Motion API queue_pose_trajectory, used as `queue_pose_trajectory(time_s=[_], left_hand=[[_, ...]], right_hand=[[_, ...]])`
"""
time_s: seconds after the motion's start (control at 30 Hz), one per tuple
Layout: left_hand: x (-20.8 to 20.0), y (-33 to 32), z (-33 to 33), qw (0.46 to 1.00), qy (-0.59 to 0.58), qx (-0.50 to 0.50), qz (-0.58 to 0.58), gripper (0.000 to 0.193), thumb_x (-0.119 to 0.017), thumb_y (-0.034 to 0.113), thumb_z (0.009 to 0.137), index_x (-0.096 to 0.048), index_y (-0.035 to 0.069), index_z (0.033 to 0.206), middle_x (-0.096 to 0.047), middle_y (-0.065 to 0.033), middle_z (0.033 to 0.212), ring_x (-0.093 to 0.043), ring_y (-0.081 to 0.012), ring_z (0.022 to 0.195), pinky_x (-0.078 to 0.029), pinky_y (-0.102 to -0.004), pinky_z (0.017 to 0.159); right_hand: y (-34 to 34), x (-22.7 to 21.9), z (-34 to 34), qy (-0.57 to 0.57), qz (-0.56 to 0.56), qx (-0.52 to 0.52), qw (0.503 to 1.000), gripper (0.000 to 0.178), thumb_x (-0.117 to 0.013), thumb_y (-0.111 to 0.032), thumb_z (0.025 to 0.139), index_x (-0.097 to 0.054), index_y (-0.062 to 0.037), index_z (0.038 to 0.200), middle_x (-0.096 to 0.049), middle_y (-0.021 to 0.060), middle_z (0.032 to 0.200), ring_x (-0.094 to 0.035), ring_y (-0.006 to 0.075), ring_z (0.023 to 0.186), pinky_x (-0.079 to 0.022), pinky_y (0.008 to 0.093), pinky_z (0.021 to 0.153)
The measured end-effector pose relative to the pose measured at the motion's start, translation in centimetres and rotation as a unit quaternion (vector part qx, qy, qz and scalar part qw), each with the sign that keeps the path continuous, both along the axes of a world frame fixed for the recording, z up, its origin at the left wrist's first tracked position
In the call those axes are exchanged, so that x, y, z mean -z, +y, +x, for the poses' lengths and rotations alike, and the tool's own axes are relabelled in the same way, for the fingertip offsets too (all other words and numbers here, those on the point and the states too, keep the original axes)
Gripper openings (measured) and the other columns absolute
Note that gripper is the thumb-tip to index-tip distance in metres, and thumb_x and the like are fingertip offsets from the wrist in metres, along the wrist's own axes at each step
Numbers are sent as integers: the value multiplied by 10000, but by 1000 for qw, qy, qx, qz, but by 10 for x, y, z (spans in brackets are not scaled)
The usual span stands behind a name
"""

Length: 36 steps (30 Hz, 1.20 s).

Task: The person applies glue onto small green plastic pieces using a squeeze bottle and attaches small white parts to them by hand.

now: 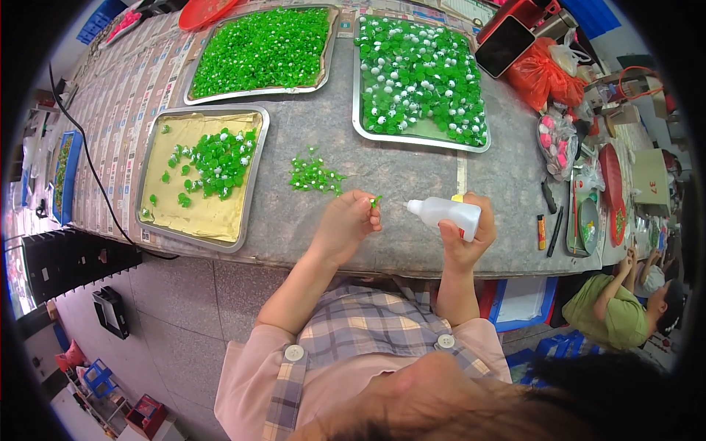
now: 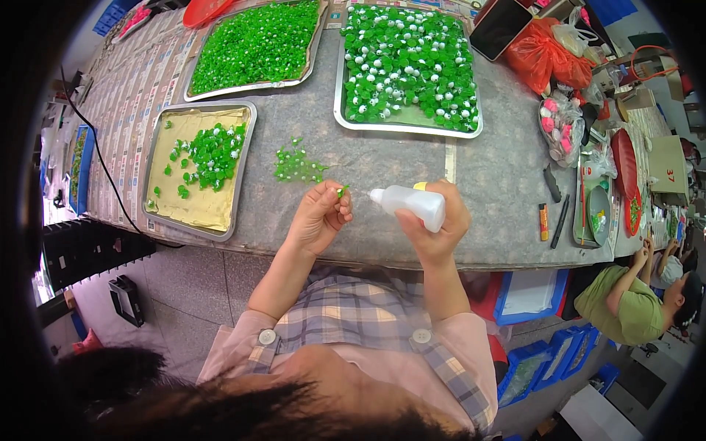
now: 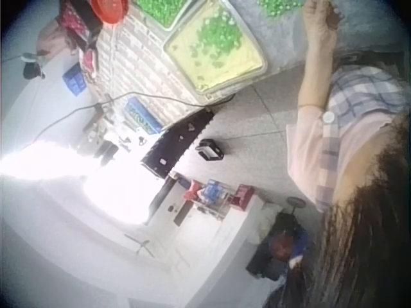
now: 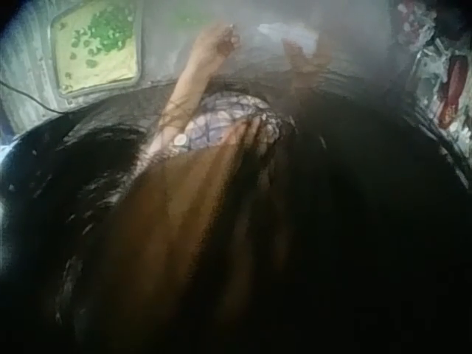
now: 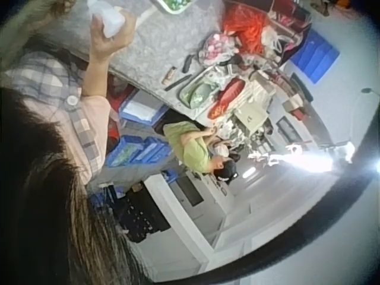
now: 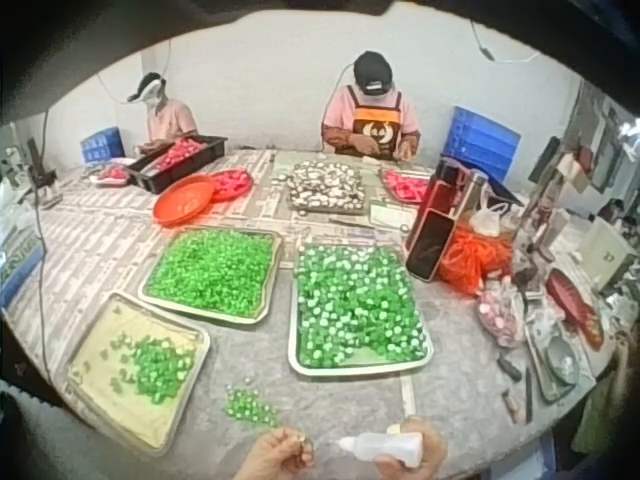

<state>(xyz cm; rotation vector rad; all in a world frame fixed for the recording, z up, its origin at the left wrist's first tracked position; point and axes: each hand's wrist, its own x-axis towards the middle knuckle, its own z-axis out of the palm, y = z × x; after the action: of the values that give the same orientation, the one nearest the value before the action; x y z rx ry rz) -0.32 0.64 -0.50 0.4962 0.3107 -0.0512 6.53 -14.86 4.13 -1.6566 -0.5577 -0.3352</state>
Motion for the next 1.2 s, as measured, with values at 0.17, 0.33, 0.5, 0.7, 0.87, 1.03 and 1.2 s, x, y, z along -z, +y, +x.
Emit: queue_pose_trajectory(time_s=[0.17,0.33,0.5,0.7,0.87,1.03,1.2], left_hand=[[-1,0,0,999,9,-20,37,105,-540,123,747,-510,50,815,-530,-54,709,-510,-111,625,-452,-229,577],[-4,0,-1,995,22,-61,70,120,-551,73,730,-524,46,844,-560,-57,753,-544,-125,675,-465,-237,611],[-9,0,0,993,42,-64,91,92,-480,22,755,-506,35,843,-517,-46,728,-502,-128,667,-440,-264,634],[-10,0,0,993,40,-65,85,92,-477,18,754,-506,33,840,-516,-44,730,-502,-127,671,-440,-269,641],[-10,0,1,993,42,-63,88,93,-467,13,757,-505,33,839,-513,-42,731,-500,-122,671,-441,-265,635],[-1,4,-1,994,22,-74,76,118,-534,67,741,-523,50,857,-553,-40,737,-535,-108,674,-463,-229,608],[0,4,-1,994,29,-74,70,115,-534,64,740,-523,53,854,-549,-34,728,-535,-106,671,-464,-227,604]], right_hand=[[-3,1,0,0,28,-3,1000,351,-685,-263,583,-481,-24,740,-467,35,625,-425,111,535,-336,209,472],[-3,2,-3,11,16,-3,1000,339,-684,-253,584,-483,-27,735,-463,31,625,-422,106,534,-336,206,477],[-2,3,-3,12,16,-3,1000,316,-683,-222,584,-488,-27,739,-476,35,636,-436,108,547,-344,208,489],[-3,5,-4,54,7,-10,998,322,-688,-237,582,-492,-28,730,-475,35,634,-437,100,546,-344,206,485],[-13,9,0,102,99,13,990,367,-678,-253,607,-463,-29,803,-481,34,687,-451,88,564,-366,198,496],[-28,-2,28,222,157,26,962,359,-625,-101,663,-396,-24,928,-494,65,820,-511,117,691,-416,215,597],[-66,23,52,204,62,76,974,411,-566,-54,699,-364,24,1048,-506,127,938,-508,166,854,-422,265,714]])
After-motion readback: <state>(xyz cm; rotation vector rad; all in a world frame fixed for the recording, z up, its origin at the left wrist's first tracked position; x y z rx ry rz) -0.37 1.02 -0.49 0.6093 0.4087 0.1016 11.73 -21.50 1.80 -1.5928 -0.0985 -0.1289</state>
